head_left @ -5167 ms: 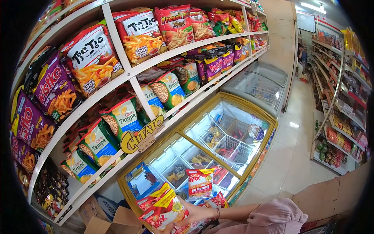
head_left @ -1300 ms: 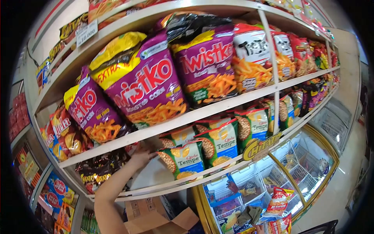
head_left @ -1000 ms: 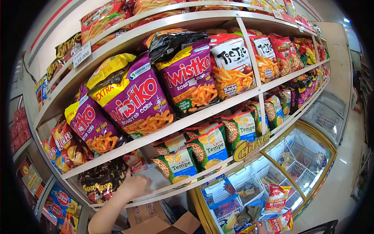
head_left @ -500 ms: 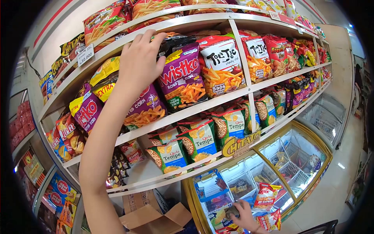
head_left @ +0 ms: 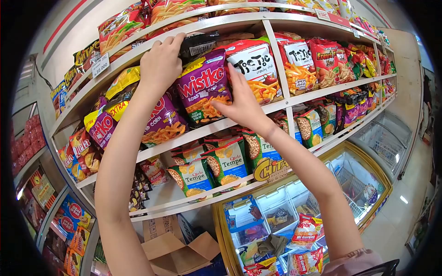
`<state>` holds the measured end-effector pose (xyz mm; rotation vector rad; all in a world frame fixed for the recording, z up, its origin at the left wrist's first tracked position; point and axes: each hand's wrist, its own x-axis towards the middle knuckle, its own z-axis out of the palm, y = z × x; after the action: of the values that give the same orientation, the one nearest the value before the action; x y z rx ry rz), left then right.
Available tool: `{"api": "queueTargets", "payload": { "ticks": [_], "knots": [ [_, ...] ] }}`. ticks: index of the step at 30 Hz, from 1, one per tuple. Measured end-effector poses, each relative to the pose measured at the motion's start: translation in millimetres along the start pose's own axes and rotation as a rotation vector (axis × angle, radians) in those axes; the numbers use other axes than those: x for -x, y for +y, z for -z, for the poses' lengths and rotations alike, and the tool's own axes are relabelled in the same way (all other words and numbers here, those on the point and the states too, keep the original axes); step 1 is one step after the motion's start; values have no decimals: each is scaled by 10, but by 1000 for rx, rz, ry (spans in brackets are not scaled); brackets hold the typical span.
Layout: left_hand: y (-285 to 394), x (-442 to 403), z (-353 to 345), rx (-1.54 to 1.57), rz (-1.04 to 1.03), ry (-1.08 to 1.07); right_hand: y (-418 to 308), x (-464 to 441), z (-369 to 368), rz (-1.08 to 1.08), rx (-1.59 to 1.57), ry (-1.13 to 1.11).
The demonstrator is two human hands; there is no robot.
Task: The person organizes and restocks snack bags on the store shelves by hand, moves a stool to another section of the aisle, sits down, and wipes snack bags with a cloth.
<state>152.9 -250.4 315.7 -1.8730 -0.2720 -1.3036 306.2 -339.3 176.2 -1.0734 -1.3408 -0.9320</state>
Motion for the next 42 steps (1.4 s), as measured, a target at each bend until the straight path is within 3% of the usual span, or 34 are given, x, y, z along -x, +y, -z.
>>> {"api": "queueTargets", "payload": {
  "ticks": [4,8,11,16,19,24,28,30,32,34,35,39,42],
  "knots": [
    [-14,86,162,169,28,91,95,-140,-358,-181,-76,69],
    [-108,165,105,325,-131,222,103,-231,-442,-221,-396,180],
    [-215,175,72,450,-327,342,53,-171,-368,-115,-422,231],
    [-184,163,139,658,-418,593,-44,-31,-175,69,-409,334],
    [-120,164,121,772,-376,737,-138,64,43,199,-246,394],
    [124,280,249,910,-404,836,-146,587,421,11,-163,464],
    [384,598,394,787,-498,742,-308,1155,744,-297,-369,676],
    [739,1046,492,809,-422,550,-321,1599,961,-508,-292,686],
    [1237,1609,477,924,-351,324,-458,2041,1082,-754,-421,696],
    [1606,2151,579,683,-574,172,-665,2393,1225,-909,-532,632],
    [1795,2396,582,681,-605,146,-657,2705,1271,-979,-406,617],
    [2323,3052,661,978,-477,-148,-1018,3161,1551,-1152,-561,621],
    [2604,3160,790,1081,-495,-229,-1188,3458,1699,-1300,-499,645]
  ]
}}
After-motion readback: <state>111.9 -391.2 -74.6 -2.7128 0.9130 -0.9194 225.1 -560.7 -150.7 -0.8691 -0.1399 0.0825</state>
